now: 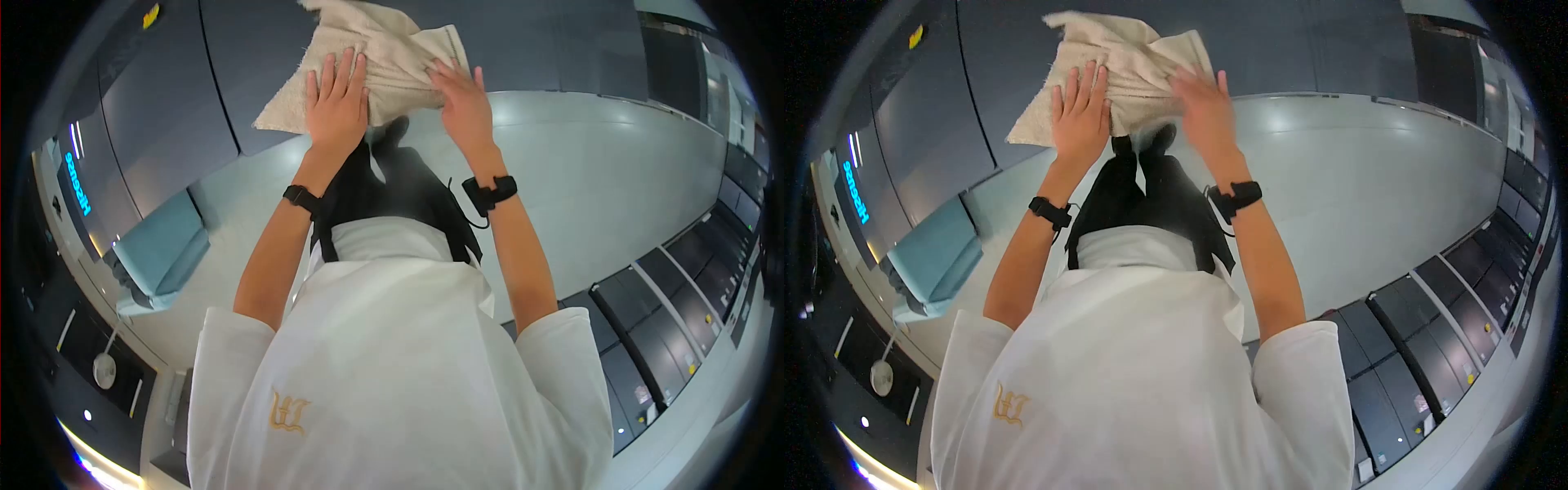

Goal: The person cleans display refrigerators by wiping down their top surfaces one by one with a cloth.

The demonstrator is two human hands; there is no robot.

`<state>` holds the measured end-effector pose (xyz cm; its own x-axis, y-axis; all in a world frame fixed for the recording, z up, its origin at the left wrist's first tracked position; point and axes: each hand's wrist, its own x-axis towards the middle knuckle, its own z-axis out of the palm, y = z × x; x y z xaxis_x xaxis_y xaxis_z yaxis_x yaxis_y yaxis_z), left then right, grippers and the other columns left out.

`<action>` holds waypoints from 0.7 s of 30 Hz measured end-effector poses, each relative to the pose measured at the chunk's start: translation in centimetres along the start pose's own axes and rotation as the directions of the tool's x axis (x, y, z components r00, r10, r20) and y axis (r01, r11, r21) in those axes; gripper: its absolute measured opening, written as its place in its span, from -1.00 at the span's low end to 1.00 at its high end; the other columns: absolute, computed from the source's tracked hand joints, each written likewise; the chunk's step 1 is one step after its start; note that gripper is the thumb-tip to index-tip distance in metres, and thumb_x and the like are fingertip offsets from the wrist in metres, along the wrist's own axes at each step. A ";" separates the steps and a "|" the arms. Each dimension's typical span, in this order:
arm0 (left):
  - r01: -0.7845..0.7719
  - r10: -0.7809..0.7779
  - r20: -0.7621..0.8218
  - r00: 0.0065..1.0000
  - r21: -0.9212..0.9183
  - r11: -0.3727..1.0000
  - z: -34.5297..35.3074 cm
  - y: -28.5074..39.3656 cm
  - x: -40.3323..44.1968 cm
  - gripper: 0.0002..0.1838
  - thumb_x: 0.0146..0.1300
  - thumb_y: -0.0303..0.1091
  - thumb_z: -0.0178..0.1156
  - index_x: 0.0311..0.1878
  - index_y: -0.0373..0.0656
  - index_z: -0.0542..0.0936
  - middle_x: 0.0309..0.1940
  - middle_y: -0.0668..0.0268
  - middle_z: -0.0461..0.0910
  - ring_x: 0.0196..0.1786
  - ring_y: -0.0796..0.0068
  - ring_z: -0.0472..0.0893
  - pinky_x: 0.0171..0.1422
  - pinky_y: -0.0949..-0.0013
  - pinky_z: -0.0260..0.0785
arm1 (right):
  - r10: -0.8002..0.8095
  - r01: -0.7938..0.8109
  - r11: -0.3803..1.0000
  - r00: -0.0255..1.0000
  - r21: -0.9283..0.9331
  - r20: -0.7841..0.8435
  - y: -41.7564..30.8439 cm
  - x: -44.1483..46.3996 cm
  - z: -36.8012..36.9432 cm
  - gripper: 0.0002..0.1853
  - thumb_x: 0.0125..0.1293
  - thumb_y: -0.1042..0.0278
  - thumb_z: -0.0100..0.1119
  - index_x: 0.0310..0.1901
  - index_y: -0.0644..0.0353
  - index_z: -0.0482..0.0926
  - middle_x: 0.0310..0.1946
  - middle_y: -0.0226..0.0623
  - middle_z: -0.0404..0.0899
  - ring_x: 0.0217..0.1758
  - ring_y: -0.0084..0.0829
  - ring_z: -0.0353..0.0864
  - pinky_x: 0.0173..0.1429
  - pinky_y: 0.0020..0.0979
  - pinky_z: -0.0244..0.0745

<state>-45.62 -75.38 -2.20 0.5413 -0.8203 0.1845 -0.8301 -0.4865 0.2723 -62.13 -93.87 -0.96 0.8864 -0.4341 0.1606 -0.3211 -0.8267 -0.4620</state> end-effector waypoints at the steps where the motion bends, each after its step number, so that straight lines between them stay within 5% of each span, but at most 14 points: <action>1: -0.016 0.016 -0.007 1.000 0.003 1.000 0.5 0.0 0.8 -0.39 0.57 -0.19 0.07 0.63 0.00 0.32 0.66 0.29 0.24 0.69 0.09 0.19 0.70 -0.17 -0.01 | 0.018 -0.017 1.000 0.999 0.018 -0.044 0.9 1.0 0.1 -0.46 0.21 0.68 0.11 0.23 0.08 0.67 0.39 -0.22 0.59 0.58 -0.09 0.40 0.71 0.13 0.07; 5: 0.071 -0.072 -0.012 0.997 -0.047 0.996 2.7 0.6 3.8 -0.37 0.60 -0.13 0.03 0.67 0.07 0.25 0.69 0.33 0.17 0.72 0.10 0.13 0.63 -0.43 -0.04 | 0.071 -0.057 0.994 0.987 0.098 -0.147 1.9 5.5 1.2 -0.45 0.22 0.67 0.12 0.26 0.08 0.66 0.43 -0.23 0.54 0.60 -0.03 0.35 0.71 0.12 0.05; 11: 0.250 -0.266 0.015 0.964 0.295 0.922 1.9 3.2 2.8 -0.33 0.57 0.02 0.02 0.68 0.16 0.24 0.71 0.42 0.13 0.72 -0.17 0.02 0.38 -0.88 -0.16 | -0.128 0.132 0.990 0.988 0.051 -0.082 2.2 5.4 2.0 -0.46 0.23 0.59 0.19 0.29 0.10 0.63 0.46 -0.27 0.51 0.58 -0.03 0.36 0.70 0.05 0.13; 18: 0.253 -0.280 0.058 0.958 0.287 0.924 5.1 10.4 6.1 -0.27 0.54 0.11 0.05 0.69 0.12 0.22 0.70 0.36 0.16 0.66 -0.34 0.11 0.38 -0.85 -0.08 | -0.262 0.263 0.965 0.962 0.001 0.075 13.8 2.0 -6.1 -0.43 0.25 0.55 0.19 0.33 0.05 0.62 0.46 -0.44 0.52 0.61 -0.26 0.36 0.73 0.02 0.09; 21: 0.217 -0.247 0.116 0.962 0.226 0.950 6.7 15.6 8.5 -0.25 0.54 0.15 0.03 0.68 0.04 0.23 0.69 0.33 0.18 0.62 -0.36 0.17 0.40 -0.82 -0.07 | -0.177 0.185 0.979 0.980 -0.088 0.085 20.9 4.8 -9.4 -0.40 0.22 0.59 0.18 0.34 -0.01 0.63 0.47 -0.50 0.51 0.62 -0.29 0.35 0.74 0.05 0.06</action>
<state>-54.84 -91.98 -2.74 0.7103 -0.7039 0.0007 -0.7014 -0.7076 0.0852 -67.73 -116.61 -1.63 0.9545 -0.2484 0.1649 -0.1799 -0.9208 -0.3459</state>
